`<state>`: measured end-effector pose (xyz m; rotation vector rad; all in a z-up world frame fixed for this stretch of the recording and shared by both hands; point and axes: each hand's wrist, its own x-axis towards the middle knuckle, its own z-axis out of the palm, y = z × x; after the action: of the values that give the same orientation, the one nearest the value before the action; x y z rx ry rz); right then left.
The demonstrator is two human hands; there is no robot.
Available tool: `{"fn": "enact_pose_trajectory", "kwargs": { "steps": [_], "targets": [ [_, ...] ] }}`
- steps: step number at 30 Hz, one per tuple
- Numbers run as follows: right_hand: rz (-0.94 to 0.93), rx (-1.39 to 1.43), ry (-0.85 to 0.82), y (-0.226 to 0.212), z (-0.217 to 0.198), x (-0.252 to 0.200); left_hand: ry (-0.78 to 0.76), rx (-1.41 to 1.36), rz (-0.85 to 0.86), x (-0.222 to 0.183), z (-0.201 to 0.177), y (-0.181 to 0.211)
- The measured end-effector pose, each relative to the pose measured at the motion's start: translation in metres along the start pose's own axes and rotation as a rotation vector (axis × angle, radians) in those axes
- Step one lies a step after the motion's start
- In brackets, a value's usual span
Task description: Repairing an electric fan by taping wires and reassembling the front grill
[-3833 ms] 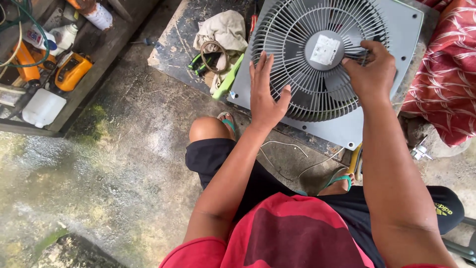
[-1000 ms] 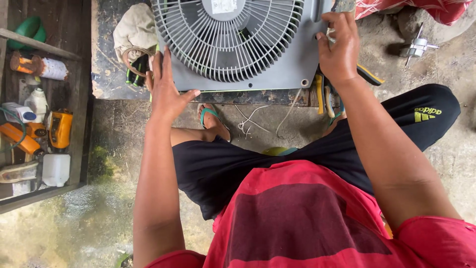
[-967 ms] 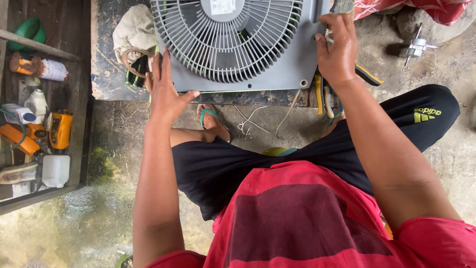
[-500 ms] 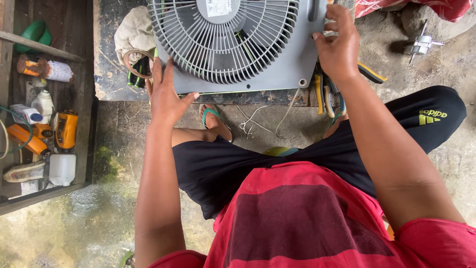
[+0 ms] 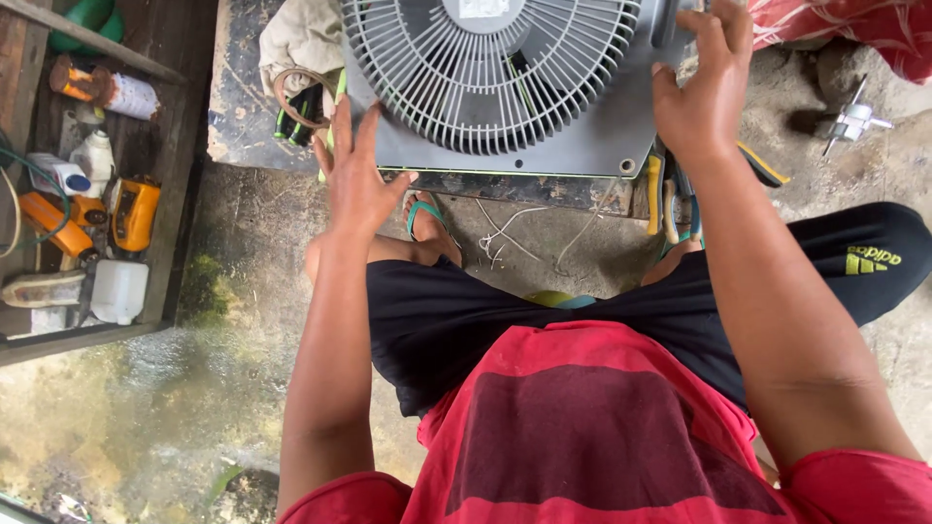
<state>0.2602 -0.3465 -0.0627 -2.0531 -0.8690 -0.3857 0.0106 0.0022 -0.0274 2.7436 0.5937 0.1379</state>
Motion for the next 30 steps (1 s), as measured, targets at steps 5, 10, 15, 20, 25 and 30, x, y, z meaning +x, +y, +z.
{"fn": "enact_pose_trajectory", "kwargs": {
  "steps": [5, 10, 15, 20, 25, 30],
  "targets": [
    [-0.191, 0.085, 0.035, -0.068, 0.015, 0.030, 0.116, 0.002, -0.058, -0.013, 0.025, -0.004],
    [-0.426, 0.033, -0.119, -0.113, 0.057, 0.053, 0.490, -0.062, -0.017, -0.037, 0.045, 0.001],
    [-0.512, -0.097, -0.279, -0.158, 0.097, 0.063, 0.619, -0.349, -0.039, -0.056, 0.065, 0.003],
    [-0.469, -0.264, -0.445, -0.181, 0.127, 0.063, 0.353, -0.748, -0.338, -0.055, 0.073, -0.004],
    [-0.429, -0.374, -0.577, -0.187, 0.141, 0.078, 0.211, -1.008, -0.597, -0.037, 0.069, -0.002],
    [-0.501, -0.293, -0.553, -0.180, 0.150, 0.082, 0.188, -1.286, -0.657, -0.023, 0.083, -0.008]
  ]
}}
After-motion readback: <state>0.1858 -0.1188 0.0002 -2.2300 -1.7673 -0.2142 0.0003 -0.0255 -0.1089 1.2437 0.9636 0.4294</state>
